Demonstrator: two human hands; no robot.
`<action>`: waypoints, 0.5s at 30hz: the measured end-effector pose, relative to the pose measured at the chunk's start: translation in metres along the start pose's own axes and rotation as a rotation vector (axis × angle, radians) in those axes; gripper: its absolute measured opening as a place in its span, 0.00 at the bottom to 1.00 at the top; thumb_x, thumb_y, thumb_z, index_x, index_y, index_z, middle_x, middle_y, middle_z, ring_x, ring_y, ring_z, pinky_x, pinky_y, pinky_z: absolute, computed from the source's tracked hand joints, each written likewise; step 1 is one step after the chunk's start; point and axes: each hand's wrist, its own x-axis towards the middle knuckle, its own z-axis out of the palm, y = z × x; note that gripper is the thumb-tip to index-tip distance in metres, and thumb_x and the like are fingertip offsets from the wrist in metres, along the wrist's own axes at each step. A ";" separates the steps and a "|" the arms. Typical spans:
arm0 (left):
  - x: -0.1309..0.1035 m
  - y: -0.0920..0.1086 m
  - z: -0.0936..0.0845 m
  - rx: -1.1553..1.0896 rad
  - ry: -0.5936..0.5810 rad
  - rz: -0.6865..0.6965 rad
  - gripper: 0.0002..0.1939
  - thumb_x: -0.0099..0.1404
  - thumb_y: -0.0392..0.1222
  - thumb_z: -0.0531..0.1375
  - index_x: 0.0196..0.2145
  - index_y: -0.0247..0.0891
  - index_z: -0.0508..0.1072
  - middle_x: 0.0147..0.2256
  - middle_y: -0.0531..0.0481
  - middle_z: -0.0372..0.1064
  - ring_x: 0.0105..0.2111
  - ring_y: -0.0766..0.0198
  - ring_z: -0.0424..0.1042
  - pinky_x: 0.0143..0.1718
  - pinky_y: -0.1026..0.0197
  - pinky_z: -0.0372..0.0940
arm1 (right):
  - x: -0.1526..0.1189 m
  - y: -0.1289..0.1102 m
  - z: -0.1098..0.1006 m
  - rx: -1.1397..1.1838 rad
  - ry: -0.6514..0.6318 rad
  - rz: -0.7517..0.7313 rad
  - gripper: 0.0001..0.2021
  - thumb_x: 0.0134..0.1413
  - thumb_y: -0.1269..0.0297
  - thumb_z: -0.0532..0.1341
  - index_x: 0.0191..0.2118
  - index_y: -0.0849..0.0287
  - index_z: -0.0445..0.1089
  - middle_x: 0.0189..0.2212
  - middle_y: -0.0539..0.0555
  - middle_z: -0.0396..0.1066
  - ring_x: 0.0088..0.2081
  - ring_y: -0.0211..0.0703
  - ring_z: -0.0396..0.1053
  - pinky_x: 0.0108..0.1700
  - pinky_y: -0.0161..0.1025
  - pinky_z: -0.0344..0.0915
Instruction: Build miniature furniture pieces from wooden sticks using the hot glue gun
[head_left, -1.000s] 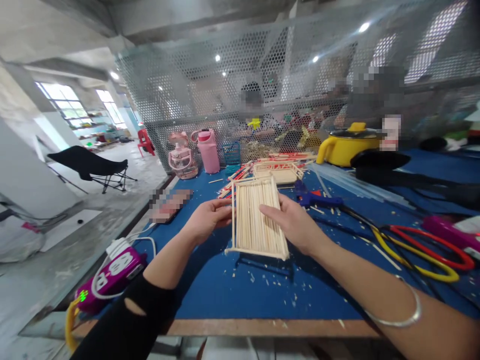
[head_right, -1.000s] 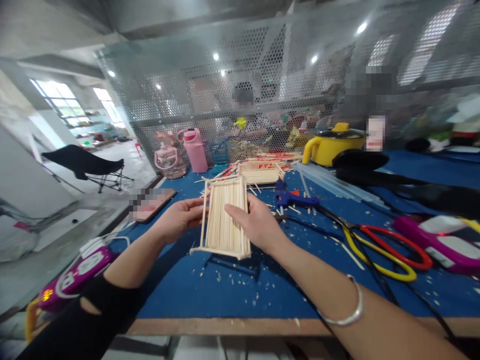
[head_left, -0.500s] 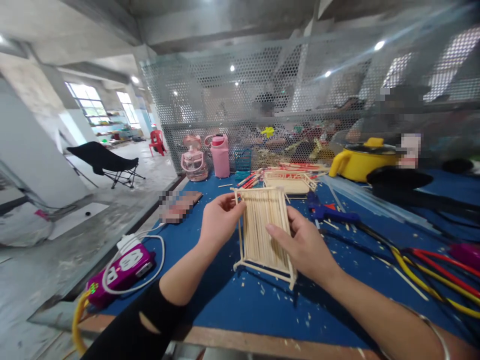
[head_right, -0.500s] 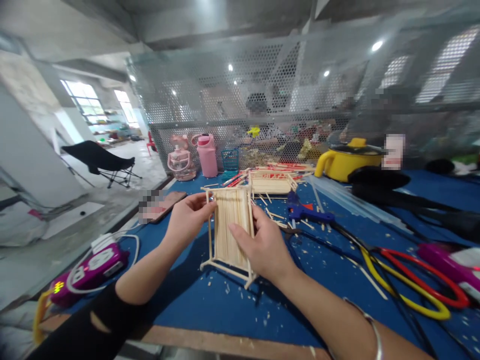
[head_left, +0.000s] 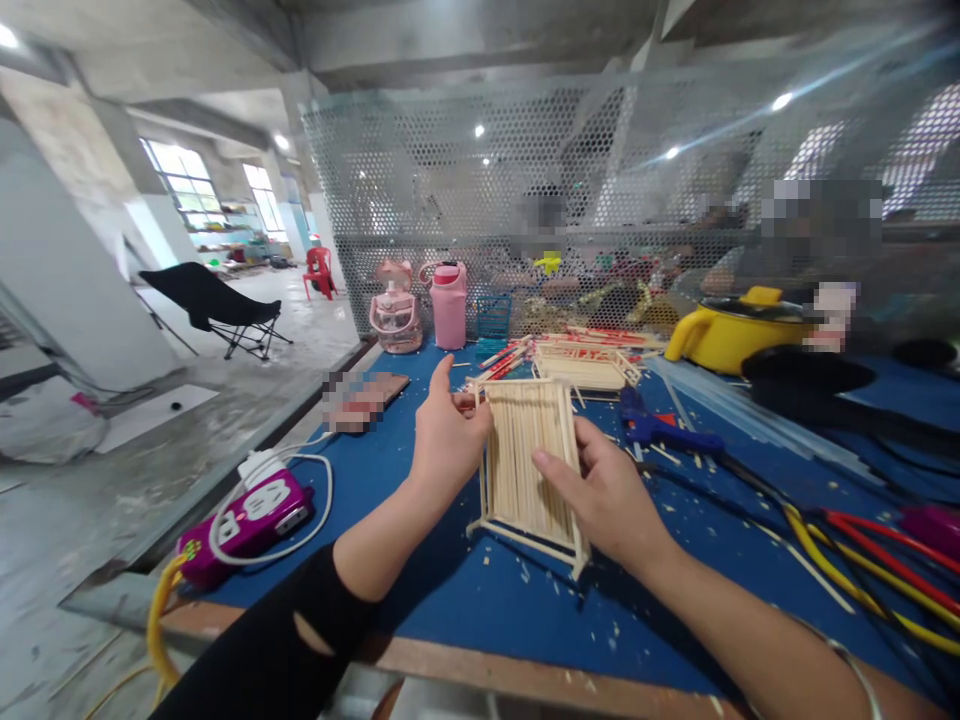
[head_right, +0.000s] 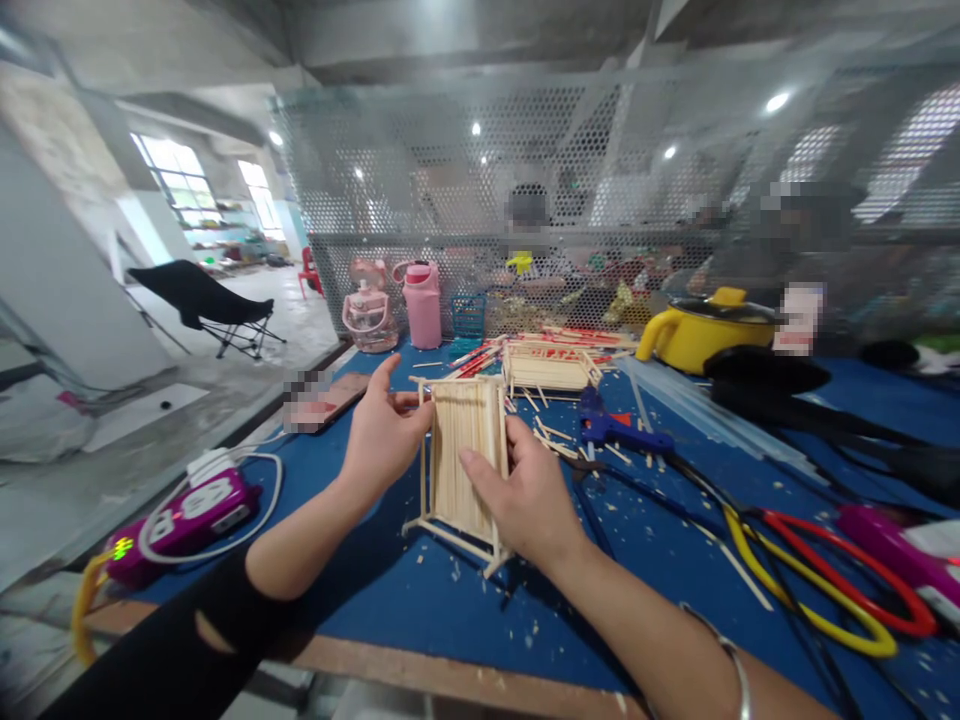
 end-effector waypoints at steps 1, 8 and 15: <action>-0.001 0.001 0.000 0.014 0.003 0.003 0.38 0.55 0.38 0.60 0.62 0.35 0.51 0.29 0.48 0.72 0.27 0.64 0.70 0.32 0.62 0.63 | 0.000 0.000 0.000 -0.001 0.001 0.000 0.14 0.53 0.58 0.60 0.44 0.58 0.64 0.41 0.57 0.74 0.40 0.47 0.73 0.39 0.41 0.70; -0.003 0.003 0.000 0.054 -0.035 -0.022 0.42 0.55 0.40 0.60 0.63 0.32 0.46 0.29 0.50 0.71 0.26 0.65 0.70 0.31 0.62 0.63 | -0.001 0.001 -0.001 0.002 0.015 -0.024 0.16 0.53 0.58 0.60 0.47 0.58 0.64 0.43 0.57 0.74 0.40 0.46 0.73 0.40 0.41 0.70; -0.005 0.005 0.000 0.091 0.001 0.001 0.41 0.55 0.37 0.59 0.63 0.33 0.46 0.24 0.54 0.71 0.24 0.67 0.69 0.33 0.63 0.62 | -0.001 0.003 0.000 -0.045 0.033 -0.052 0.16 0.52 0.59 0.60 0.47 0.58 0.65 0.43 0.57 0.74 0.39 0.46 0.73 0.40 0.40 0.69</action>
